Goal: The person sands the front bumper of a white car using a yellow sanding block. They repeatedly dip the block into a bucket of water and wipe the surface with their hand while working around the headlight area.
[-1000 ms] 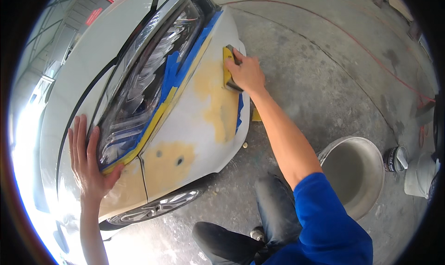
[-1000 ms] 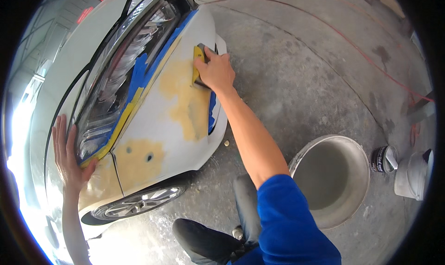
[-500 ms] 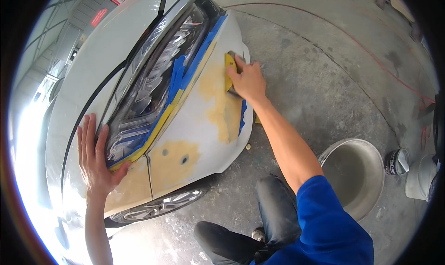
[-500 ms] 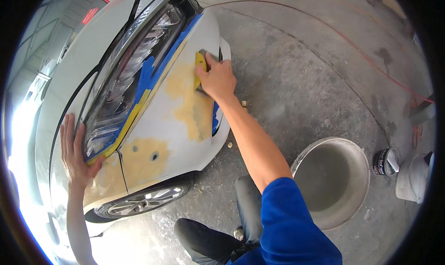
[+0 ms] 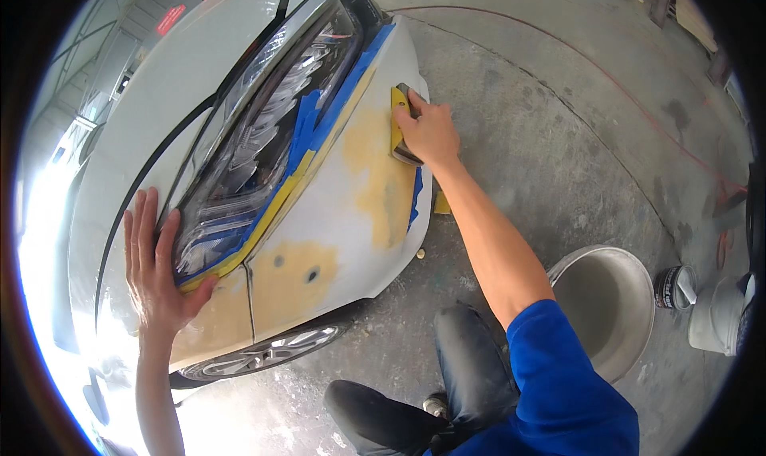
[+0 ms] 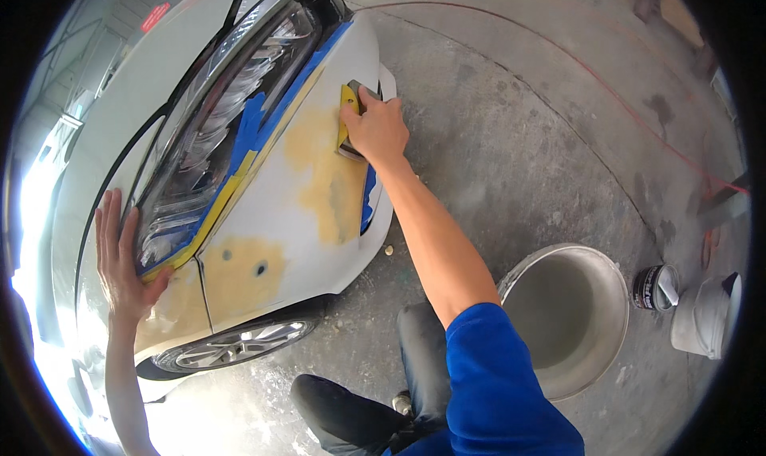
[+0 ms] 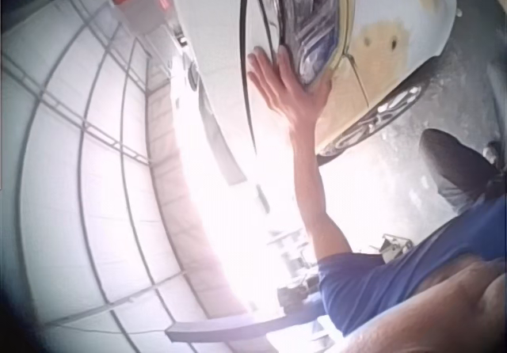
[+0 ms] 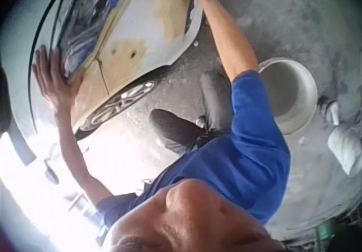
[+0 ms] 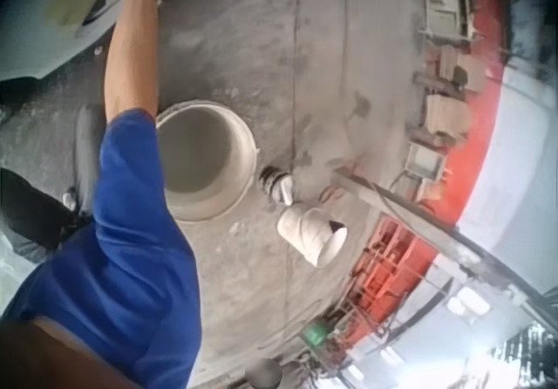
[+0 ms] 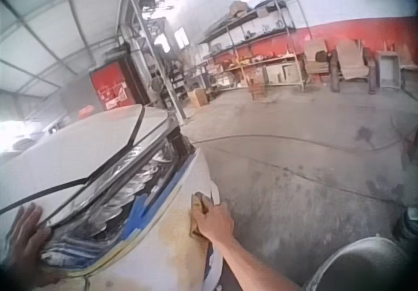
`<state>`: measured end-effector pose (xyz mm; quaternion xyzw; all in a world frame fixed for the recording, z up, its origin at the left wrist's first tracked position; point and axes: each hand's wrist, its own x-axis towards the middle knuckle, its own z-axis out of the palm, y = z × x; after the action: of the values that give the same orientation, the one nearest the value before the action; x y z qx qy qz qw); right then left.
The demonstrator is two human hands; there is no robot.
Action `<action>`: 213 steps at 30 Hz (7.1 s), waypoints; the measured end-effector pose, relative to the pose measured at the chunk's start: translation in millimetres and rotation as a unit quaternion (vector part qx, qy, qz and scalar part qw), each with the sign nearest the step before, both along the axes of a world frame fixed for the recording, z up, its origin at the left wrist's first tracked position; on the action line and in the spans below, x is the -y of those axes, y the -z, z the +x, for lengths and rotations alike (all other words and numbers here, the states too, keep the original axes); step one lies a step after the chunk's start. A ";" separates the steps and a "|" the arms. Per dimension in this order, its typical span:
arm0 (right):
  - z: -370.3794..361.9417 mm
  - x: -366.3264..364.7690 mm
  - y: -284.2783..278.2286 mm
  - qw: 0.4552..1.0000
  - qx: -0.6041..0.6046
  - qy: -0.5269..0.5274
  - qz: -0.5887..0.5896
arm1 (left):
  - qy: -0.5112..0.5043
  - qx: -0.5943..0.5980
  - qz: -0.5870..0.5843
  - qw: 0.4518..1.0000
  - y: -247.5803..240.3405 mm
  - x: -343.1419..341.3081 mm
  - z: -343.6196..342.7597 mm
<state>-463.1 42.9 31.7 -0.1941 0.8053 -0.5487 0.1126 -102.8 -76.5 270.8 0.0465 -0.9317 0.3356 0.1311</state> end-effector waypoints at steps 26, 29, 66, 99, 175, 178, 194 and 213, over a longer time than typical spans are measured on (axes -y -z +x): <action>92.3 -21.3 7.9 0.976 -0.148 -0.067 -0.144 | 0.000 0.002 0.007 1.000 2.2 1.1 2.0; 157.9 -53.7 15.0 0.964 -0.208 -0.101 -0.130 | -0.014 0.006 0.007 1.000 -3.5 -2.0 10.8; 133.0 -50.9 -1.7 0.947 -0.234 -0.167 -0.144 | -0.013 0.005 0.012 1.000 -1.7 -3.7 12.1; 111.4 -26.0 -31.0 0.987 -0.123 0.002 -0.100 | 0.003 0.000 -0.007 1.000 -0.9 -2.6 6.6; 66.6 -33.7 52.7 0.993 -0.081 -0.032 -0.078 | 0.007 0.006 -0.038 0.999 -2.0 3.1 8.2; 31.3 -21.7 45.9 0.997 -0.023 0.011 -0.079 | 0.030 0.006 -0.034 0.999 2.9 7.5 -0.3; 91.7 -44.4 66.5 0.994 -0.080 -0.040 -0.058 | 0.008 0.004 -0.042 0.999 -0.2 8.5 15.8; 75.1 -34.9 58.9 0.995 -0.076 -0.043 -0.053 | -0.002 0.005 -0.047 0.999 2.6 8.9 13.8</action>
<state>-388.0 77.7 -27.2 -0.2756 0.7723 -0.5687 0.0638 -89.0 -85.5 268.2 0.0409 -0.9155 0.3792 0.1281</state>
